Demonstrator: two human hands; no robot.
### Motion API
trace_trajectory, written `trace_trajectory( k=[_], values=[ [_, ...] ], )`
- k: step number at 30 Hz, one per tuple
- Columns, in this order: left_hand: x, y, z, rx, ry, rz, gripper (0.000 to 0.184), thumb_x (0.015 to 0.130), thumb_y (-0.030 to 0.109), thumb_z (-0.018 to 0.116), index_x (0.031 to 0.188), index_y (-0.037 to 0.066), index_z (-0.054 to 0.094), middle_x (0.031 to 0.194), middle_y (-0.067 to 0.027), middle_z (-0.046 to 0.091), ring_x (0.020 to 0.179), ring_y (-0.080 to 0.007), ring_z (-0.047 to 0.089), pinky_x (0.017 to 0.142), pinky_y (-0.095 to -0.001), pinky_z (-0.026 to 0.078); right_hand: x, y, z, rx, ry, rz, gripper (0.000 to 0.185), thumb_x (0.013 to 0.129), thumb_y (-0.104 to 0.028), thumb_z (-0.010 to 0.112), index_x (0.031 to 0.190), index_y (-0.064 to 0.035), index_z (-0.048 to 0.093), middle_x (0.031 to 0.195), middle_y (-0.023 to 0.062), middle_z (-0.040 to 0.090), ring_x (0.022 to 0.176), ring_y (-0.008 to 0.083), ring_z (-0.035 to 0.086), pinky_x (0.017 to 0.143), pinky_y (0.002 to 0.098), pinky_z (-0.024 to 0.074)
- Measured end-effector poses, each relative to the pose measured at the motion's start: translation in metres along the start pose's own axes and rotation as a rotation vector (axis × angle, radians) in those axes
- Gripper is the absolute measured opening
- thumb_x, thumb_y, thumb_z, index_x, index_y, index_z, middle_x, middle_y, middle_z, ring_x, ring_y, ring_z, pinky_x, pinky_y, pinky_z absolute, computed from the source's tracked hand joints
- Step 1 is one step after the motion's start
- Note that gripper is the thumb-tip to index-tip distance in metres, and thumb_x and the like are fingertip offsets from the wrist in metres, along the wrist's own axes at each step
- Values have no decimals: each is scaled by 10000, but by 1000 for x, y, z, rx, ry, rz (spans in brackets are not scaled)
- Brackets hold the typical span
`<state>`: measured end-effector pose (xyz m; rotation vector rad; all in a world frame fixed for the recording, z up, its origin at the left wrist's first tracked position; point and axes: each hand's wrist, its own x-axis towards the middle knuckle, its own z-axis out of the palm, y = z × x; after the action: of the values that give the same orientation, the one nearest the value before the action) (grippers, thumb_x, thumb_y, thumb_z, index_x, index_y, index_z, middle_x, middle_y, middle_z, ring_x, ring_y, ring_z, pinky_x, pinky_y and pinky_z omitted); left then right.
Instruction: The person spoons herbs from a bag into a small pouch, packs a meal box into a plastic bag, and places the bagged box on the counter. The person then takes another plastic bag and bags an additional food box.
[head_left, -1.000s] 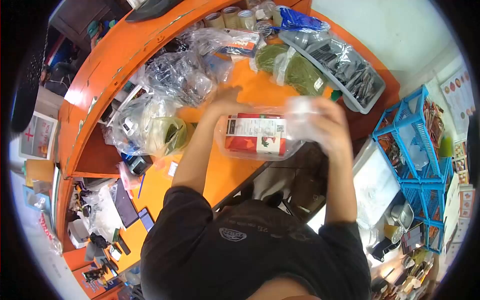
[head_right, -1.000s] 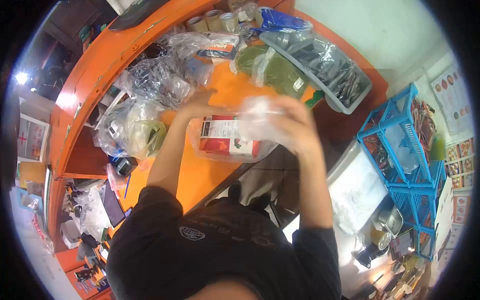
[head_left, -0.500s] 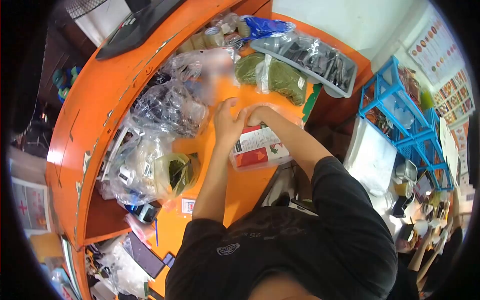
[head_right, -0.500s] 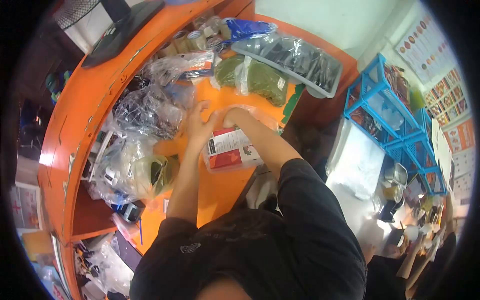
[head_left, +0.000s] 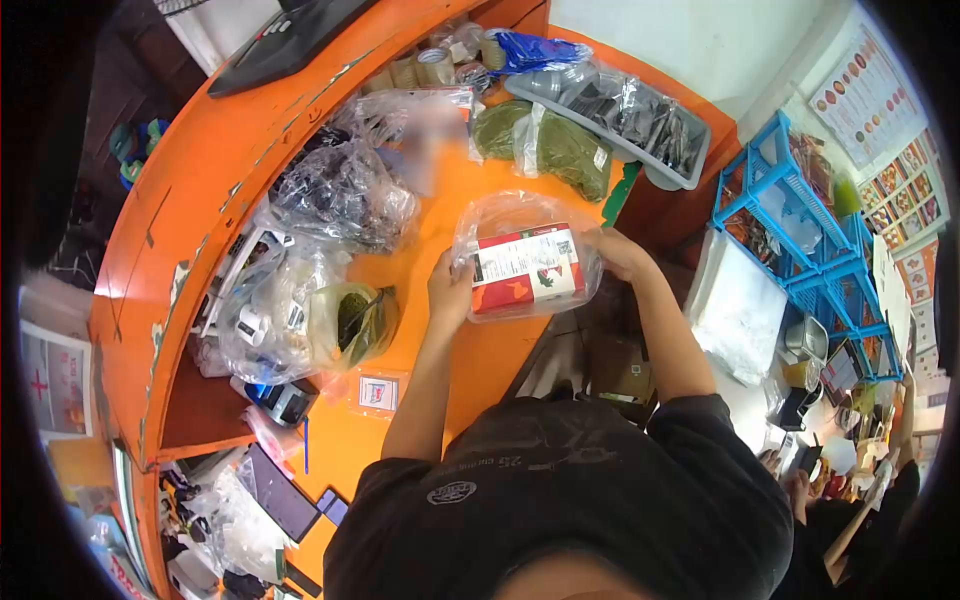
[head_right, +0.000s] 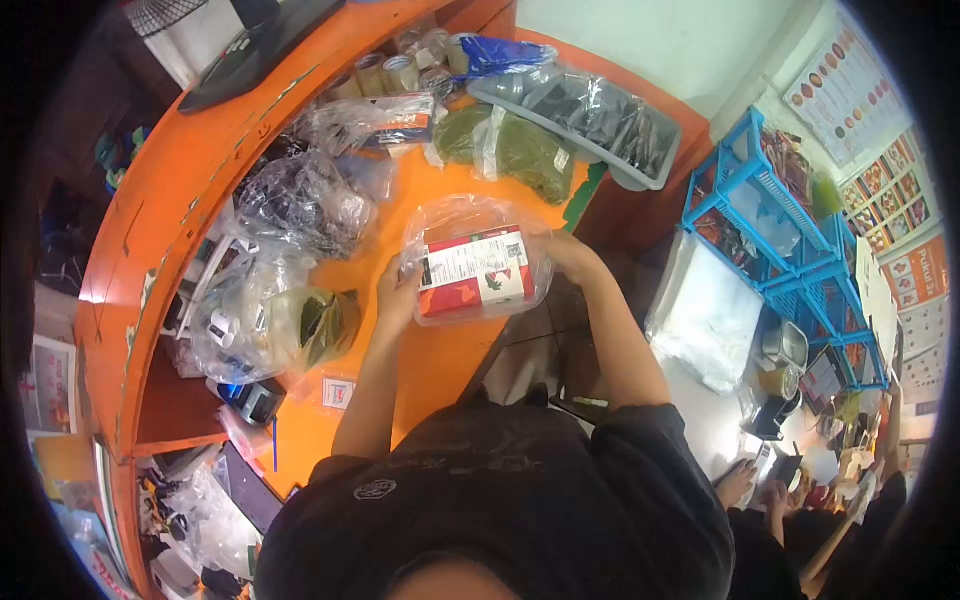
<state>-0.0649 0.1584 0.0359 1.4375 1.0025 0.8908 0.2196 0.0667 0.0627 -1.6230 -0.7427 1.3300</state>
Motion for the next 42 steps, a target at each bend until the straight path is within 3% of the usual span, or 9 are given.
trace_trajectory(
  k=[6,11,13,17,25,31,35,39,42],
  values=[
    [-15,63,-22,-308,-94,-229,149,819,98,603,935,29,539,840,-25,568,769,-105,535,688,-267,436,-38,-23,5,509,-105,-45,279,767,-68,579,1027,23,530,1016,111,598,913,230,597,780,356,488],
    [-19,99,-57,771,302,445,159,693,24,641,831,16,563,680,-105,570,624,-232,560,612,-339,445,-58,-33,-2,-905,620,-465,297,615,-18,674,877,-9,534,903,193,578,797,358,614,679,377,502],
    [-19,110,-62,818,198,289,154,690,80,651,808,7,586,688,-142,580,640,-255,576,621,-327,450,-63,-39,4,-1136,823,-484,265,634,-48,672,863,-1,547,844,211,579,779,384,606,662,379,492],
    [-17,155,-82,363,-333,-52,144,787,156,630,867,39,608,782,-72,628,721,-184,605,674,-290,475,-86,-82,-3,-493,37,-390,278,746,-138,614,951,48,594,778,97,610,700,176,592,626,316,468],
    [-26,180,-74,-317,-461,-27,151,899,180,553,990,60,567,875,-6,607,762,-99,579,680,-240,457,-127,-155,13,-377,230,-639,92,792,-59,541,868,-16,512,649,39,541,571,109,520,506,261,399],
    [-71,199,-55,105,-243,299,41,854,55,597,846,20,617,674,12,596,601,-56,530,545,-194,400,-174,-169,78,-260,-114,-612,243,781,-36,587,1013,-9,521,762,44,625,643,125,576,615,227,435],
    [-102,217,-35,350,-189,461,135,756,58,704,685,-9,611,604,-6,590,573,-64,556,544,-202,414,-146,-124,141,-665,-215,-889,173,755,-136,642,743,22,572,713,173,589,655,348,566,631,391,442],
    [-115,177,-66,501,-268,361,684,651,222,779,1171,-48,427,1148,-212,478,1083,-283,468,905,-367,365,-177,-146,148,-696,-301,-542,149,765,-142,605,745,2,567,700,189,574,684,368,563,617,424,427],
    [-131,90,-29,246,-346,-98,1081,527,332,861,1335,-38,246,1327,-218,344,1252,-309,343,1026,-390,282,-173,-121,170,-583,-338,-744,112,764,-82,615,722,4,558,581,154,490,527,247,498,547,338,391]
  ],
)
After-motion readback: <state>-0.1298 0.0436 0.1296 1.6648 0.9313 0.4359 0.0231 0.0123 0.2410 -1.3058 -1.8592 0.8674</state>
